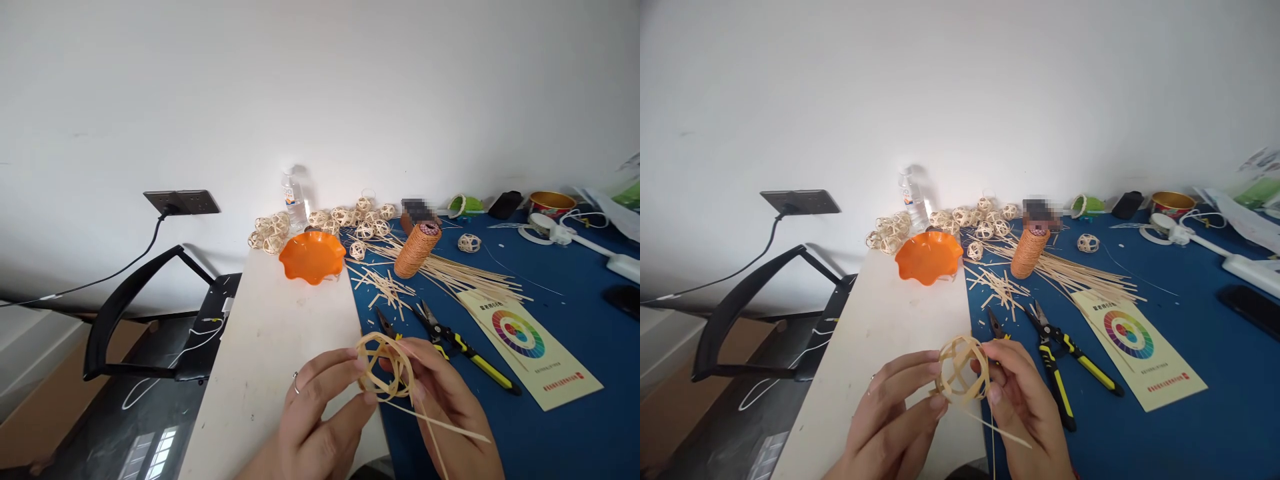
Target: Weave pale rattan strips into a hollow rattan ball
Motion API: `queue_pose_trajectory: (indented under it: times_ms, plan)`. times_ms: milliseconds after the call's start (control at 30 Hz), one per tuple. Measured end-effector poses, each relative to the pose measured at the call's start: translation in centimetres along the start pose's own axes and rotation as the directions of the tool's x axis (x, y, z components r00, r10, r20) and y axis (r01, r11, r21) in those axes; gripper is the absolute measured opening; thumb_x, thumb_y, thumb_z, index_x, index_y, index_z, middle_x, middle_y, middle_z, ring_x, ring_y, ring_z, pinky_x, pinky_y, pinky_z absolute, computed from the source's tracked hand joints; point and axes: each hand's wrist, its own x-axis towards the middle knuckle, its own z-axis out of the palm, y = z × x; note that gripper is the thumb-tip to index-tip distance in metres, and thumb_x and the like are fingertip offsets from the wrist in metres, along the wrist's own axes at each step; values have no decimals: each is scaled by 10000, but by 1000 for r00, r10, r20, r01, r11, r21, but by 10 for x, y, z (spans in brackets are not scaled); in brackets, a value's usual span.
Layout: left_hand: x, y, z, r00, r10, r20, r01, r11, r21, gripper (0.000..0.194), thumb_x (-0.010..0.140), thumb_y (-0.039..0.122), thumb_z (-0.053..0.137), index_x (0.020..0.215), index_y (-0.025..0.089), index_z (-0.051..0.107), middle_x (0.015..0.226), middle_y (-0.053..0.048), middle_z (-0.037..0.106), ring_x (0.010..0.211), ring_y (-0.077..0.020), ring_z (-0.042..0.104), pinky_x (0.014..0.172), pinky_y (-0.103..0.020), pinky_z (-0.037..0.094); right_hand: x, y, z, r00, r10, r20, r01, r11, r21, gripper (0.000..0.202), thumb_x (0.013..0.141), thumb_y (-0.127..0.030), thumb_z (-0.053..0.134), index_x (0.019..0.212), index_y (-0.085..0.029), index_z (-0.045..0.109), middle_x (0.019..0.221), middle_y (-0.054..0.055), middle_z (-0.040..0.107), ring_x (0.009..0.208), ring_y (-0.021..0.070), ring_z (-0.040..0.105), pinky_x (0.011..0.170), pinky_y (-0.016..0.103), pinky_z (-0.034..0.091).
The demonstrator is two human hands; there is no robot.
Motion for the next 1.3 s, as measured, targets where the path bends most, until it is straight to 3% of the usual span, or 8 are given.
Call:
queue_pose_trajectory:
  times_ms: [200, 300, 467, 667, 800, 1000, 1200, 1300]
  plan:
    - [4, 0, 5, 998, -44, -47, 42, 998, -49, 389, 816, -75, 617, 1150, 118, 567, 1099, -148, 708, 1110, -245, 667, 907, -423, 612, 0, -1, -4, 989, 142, -39, -141, 989, 33, 242, 947, -346, 625, 1165, -312, 725, 1312, 92, 674, 1199, 286, 656, 943, 334, 586]
    - [5, -1, 9, 996, -66, -60, 60, 994, -92, 421, 815, -68, 638, 1183, 119, 557, 1068, -139, 723, 1084, -234, 674, 915, -405, 605, 3, -4, -8, 975, 223, 5, -223, 973, 64, 245, 950, -386, 609, 1153, -313, 724, 1342, 81, 659, 1202, 286, 655, 979, 342, 570]
    - [8, -2, 12, 987, -151, -48, 141, 977, -159, 465, 793, -67, 682, 1202, 125, 571, 1065, -122, 731, 1100, -227, 660, 918, -375, 590, 14, -9, -9, 957, 280, 78, -285, 957, 56, 226, 934, -419, 628, 1123, -314, 696, 1223, 63, 703, 1115, 267, 692, 938, 338, 587]
    - [7, -4, 16, 973, -222, -57, 201, 946, -254, 412, 804, -73, 660, 1153, 142, 614, 1055, -103, 720, 1053, -217, 669, 914, -387, 575, 20, -16, -8, 959, 282, 32, -279, 957, -80, 241, 927, -460, 630, 1102, -301, 674, 1200, 60, 696, 1115, 243, 679, 896, 272, 580]
    - [1, -7, 20, 957, -285, -62, 262, 933, -248, 425, 818, -56, 659, 1186, 151, 609, 1093, -112, 700, 1063, -218, 655, 912, -385, 563, 22, -15, -10, 959, 277, 59, -264, 950, -169, 266, 953, -482, 584, 1120, -290, 662, 1199, 64, 681, 1087, 225, 677, 849, 236, 573]
    - [-2, -9, 21, 945, -328, -9, 315, 915, -252, 456, 852, -45, 620, 1246, 184, 611, 1131, -112, 669, 1053, -208, 643, 881, -351, 562, 21, -7, -12, 953, 289, 90, -269, 946, -182, 274, 982, -469, 543, 1174, -296, 636, 1220, 53, 639, 1079, 205, 643, 856, 234, 549]
    - [-4, -11, 21, 933, -358, 26, 354, 908, -225, 475, 884, -18, 595, 1289, 230, 611, 1142, -96, 659, 1038, -187, 645, 865, -307, 562, 22, -6, -12, 942, 322, 96, -301, 935, -187, 290, 974, -496, 544, 1128, -270, 640, 1042, 42, 649, 860, 168, 623, 793, 235, 543]
    - [-4, -11, 23, 925, -379, 18, 374, 903, -210, 457, 897, -5, 582, 1287, 231, 613, 1110, -85, 671, 1001, -174, 656, 851, -285, 561, 23, -4, -13, 938, 333, 93, -312, 931, -188, 297, 966, -503, 554, 1139, -275, 635, 1049, 40, 640, 839, 164, 609, 766, 233, 540]
